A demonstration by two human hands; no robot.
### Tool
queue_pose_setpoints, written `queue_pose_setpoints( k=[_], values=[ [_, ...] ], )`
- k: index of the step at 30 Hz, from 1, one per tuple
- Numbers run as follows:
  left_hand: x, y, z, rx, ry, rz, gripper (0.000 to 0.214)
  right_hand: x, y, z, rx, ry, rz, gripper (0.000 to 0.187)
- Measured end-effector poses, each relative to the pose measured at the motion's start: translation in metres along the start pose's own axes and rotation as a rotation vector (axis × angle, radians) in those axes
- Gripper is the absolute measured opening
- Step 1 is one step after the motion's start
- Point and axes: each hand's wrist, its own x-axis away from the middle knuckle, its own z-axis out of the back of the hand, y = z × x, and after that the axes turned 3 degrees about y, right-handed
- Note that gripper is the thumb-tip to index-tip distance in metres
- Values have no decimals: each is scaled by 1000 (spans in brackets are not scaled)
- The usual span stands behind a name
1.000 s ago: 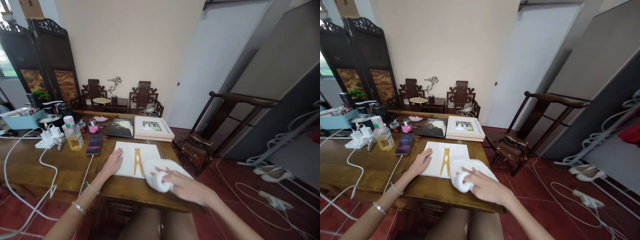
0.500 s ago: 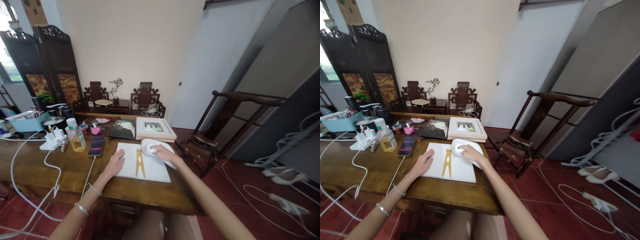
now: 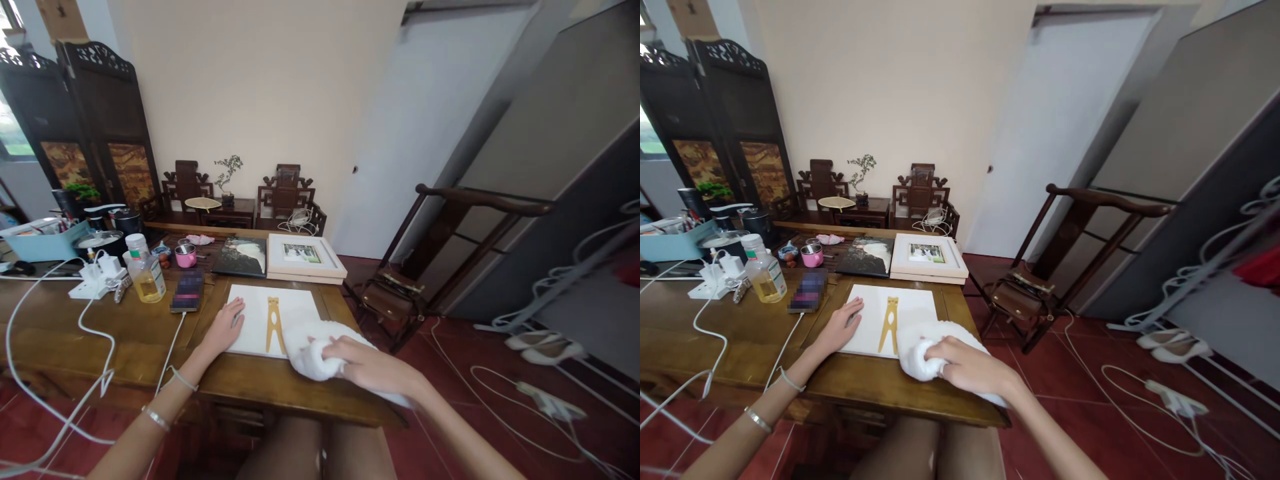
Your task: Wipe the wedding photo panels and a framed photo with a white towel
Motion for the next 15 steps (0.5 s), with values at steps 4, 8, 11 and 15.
queue_pose_setpoints(
  k=[4, 8, 11, 15],
  values=[
    [0, 2, 1, 8, -9, 9, 40, -8, 8, 0, -44, 39, -11, 29],
    [0, 0, 0, 11, 15, 6, 39, -58, 35, 3, -57, 210, -25, 38],
    [-1, -2, -1, -9, 16, 0, 38, -101, 45, 6, -61, 305, -43, 43],
    [-1, -3, 0, -19, 2, -5, 39, -137, 33, -2, -50, 381, -83, 47]
  ],
)
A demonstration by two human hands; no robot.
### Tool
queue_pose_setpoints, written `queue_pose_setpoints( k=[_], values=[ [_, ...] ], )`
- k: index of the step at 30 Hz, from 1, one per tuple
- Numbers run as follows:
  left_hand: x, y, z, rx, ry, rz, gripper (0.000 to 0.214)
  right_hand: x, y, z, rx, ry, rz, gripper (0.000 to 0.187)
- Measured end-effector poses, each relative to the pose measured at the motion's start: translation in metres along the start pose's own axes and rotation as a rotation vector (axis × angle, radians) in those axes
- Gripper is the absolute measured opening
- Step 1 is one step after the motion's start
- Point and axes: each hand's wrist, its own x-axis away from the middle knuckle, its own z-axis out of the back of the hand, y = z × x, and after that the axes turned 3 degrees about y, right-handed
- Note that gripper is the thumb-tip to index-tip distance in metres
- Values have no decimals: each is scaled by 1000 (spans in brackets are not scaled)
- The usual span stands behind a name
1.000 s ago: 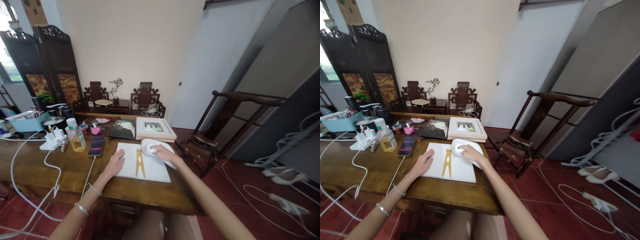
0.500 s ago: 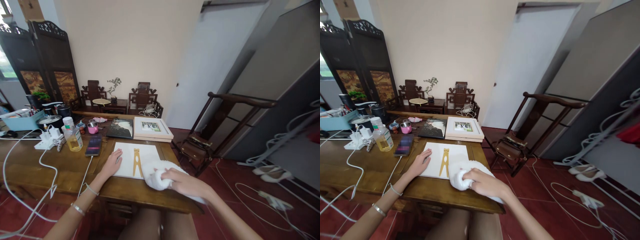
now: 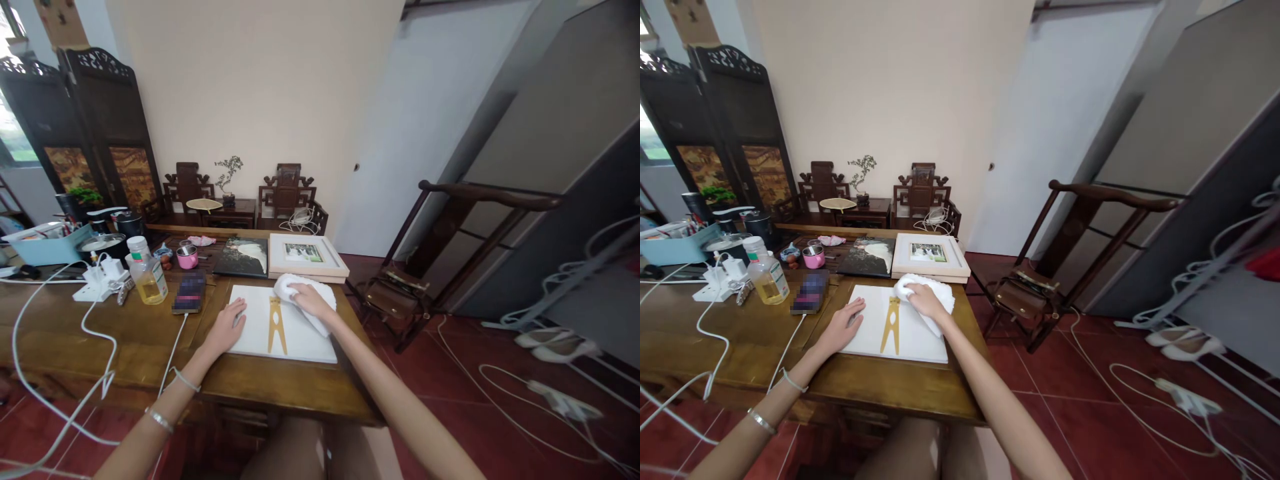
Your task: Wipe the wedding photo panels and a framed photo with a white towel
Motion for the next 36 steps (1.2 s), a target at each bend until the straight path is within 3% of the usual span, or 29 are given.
queue_pose_setpoints(
  k=[3, 7, 12, 15, 19, 25, 30, 33, 36],
  values=[
    [0, 1, 1, 2, -5, 1, 41, 8, -19, -16, 11, -12, 19, 46],
    [0, 1, 0, 11, 0, -3, 42, 53, -45, -26, 75, -106, 157, 47],
    [1, 1, -1, 14, 0, 1, 42, 118, -75, -12, 66, -278, 303, 52],
    [1, 2, -1, 14, 3, 1, 41, 133, -82, -4, 44, -341, 318, 51],
    [1, 2, -1, 7, -8, 5, 42, 119, -66, -5, 2, -278, 304, 49],
    [1, -2, -3, 11, 14, -1, 41, 52, -27, -16, 69, -97, 193, 46],
    [0, 0, -1, 15, -3, 3, 41, 3, -35, -25, 211, -47, 76, 45],
    [0, 1, 1, 23, -8, 9, 41, 6, -52, -31, 245, -56, 105, 44],
    [0, 2, 1, 12, -3, 13, 42, 36, -69, -34, 282, -123, 229, 43]
  ],
)
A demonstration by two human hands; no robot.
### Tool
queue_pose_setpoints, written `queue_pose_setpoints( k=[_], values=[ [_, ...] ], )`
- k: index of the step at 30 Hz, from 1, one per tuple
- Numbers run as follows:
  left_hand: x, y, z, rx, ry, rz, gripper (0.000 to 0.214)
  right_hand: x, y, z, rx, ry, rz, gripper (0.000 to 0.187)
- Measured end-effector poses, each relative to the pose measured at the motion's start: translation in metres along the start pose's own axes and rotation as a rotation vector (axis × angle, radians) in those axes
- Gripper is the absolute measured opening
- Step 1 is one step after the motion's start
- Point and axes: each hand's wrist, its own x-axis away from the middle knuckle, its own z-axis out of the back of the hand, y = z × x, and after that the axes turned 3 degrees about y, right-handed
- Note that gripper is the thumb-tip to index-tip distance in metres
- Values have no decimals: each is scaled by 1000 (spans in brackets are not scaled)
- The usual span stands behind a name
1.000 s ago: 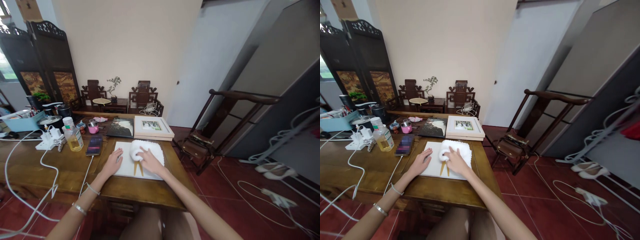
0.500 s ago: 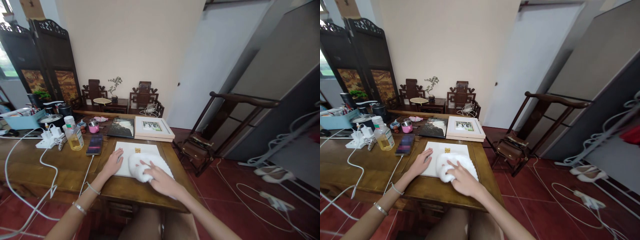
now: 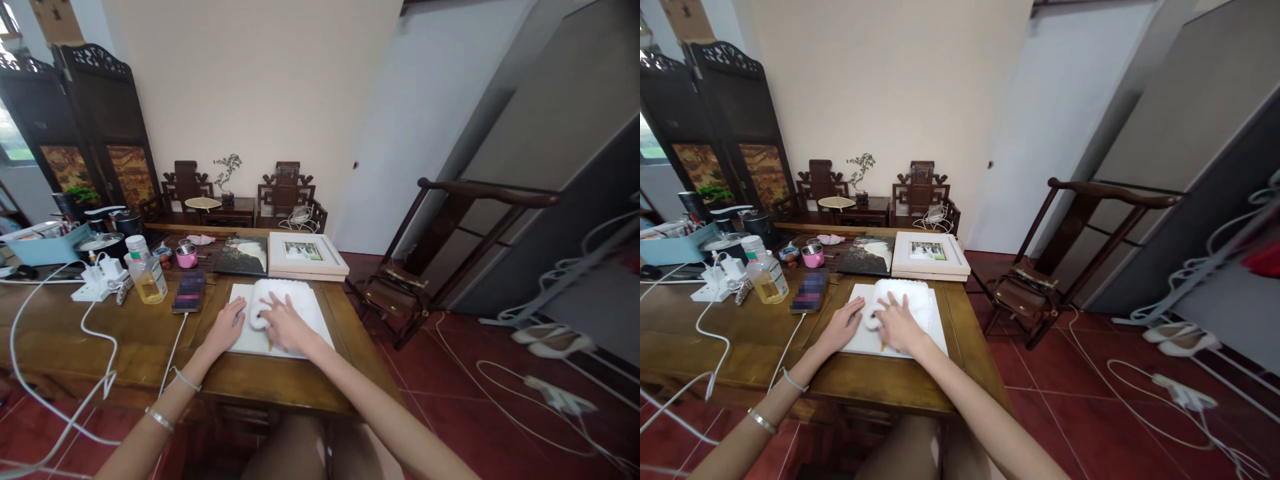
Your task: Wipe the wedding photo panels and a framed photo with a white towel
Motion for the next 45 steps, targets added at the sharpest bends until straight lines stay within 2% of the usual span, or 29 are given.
queue_pose_setpoints(
  k=[5, 8, 12, 18, 21, 24, 26, 28, 31, 34, 37, 39, 42, 45],
  values=[
    [0, 0, -1, -25, -13, -22, 41, 62, -35, 10, -88, -85, 160, 41],
    [0, 0, -2, -28, -3, -22, 41, 78, -42, 20, -143, -157, 172, 40],
    [0, -1, -2, -28, -5, -21, 41, 62, -27, 23, -168, -144, 124, 43],
    [0, 0, -2, -2, -1, 0, 42, 3, 9, 13, -37, -46, -43, 47],
    [0, 4, 0, 37, 3, 28, 42, -23, 13, 8, 25, -16, -169, 47],
    [-1, 11, 5, 113, 33, 87, 43, -39, 4, -1, 53, 15, -225, 47],
    [-2, 16, 9, 203, 98, 136, 45, -40, -6, -7, 75, 18, -181, 47],
    [-3, 21, 13, 301, 180, 181, 49, -33, -18, -9, 84, -3, -50, 46],
    [-4, 26, 16, 372, 251, 223, 51, -7, -34, -3, 43, -59, 183, 42],
    [-3, 26, 15, 337, 253, 218, 51, 29, -44, 12, -25, -137, 289, 38],
    [-1, 21, 10, 224, 188, 139, 47, 54, -43, 26, -80, -181, 257, 38],
    [-1, 16, 6, 135, 123, 77, 41, 57, -35, 31, -99, -163, 195, 38],
    [-1, 9, 1, 52, 62, 45, 38, 40, -16, 30, -65, -85, 75, 39],
    [-1, 6, 0, 15, 31, 30, 39, 6, 5, 25, -25, -12, -53, 41]
  ],
)
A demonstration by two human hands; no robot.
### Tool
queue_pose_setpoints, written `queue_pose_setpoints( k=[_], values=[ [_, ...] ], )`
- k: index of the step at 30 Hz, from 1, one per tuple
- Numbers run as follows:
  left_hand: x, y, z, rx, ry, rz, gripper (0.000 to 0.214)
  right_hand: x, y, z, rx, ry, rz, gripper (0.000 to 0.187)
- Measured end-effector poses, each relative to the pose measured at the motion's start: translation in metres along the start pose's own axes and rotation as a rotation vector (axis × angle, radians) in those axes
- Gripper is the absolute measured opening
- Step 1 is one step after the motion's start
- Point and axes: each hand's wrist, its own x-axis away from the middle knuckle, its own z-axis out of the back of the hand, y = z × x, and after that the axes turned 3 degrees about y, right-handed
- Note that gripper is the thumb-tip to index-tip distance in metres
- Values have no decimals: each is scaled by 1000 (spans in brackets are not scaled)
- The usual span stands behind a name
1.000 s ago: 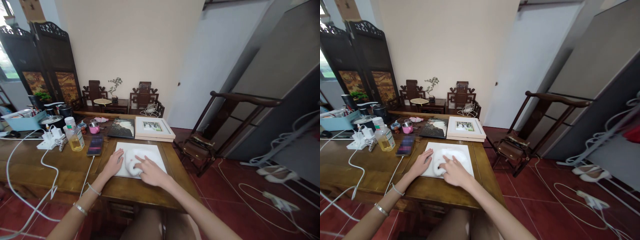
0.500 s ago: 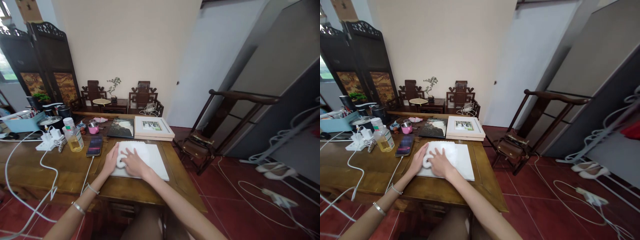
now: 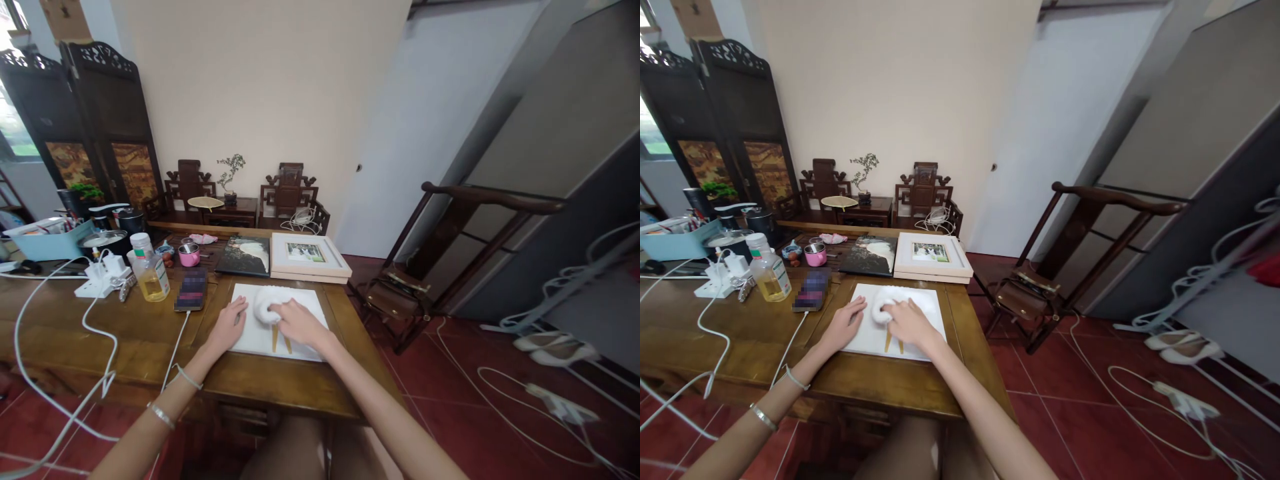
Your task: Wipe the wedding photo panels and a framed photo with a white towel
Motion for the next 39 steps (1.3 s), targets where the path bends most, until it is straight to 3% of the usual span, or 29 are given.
queue_pose_setpoints(
  k=[4, 8, 13, 16, 20, 23, 27, 32, 35, 39],
  values=[
    [0, 1, 1, -33, -4, -9, 40, -52, 14, -3, -30, 23, -21, 41],
    [0, 0, 3, -34, 3, -8, 38, -94, 5, -7, -93, 19, 60, 40],
    [0, 1, 6, -12, 2, -18, 36, -109, 8, -6, -138, 2, 67, 41],
    [0, 1, 6, -16, -5, -17, 38, -88, 40, 2, -147, -7, 0, 39],
    [1, 0, 4, -14, 0, -29, 38, -37, 88, 8, -111, 48, -132, 40],
    [1, -1, 2, -16, 11, -40, 37, 4, 101, 2, -68, 85, -192, 40],
    [1, -1, 0, -14, 23, -29, 39, 58, 77, -7, -49, 70, -107, 39],
    [1, -2, -2, 10, 27, -26, 38, 114, 29, 11, -119, -114, 22, 46],
    [1, -3, -2, -15, 17, -38, 39, 118, 28, 16, -145, -156, -18, 49],
    [0, -5, -2, -30, 23, -46, 38, 77, 60, 3, -88, -64, -114, 47]
  ],
)
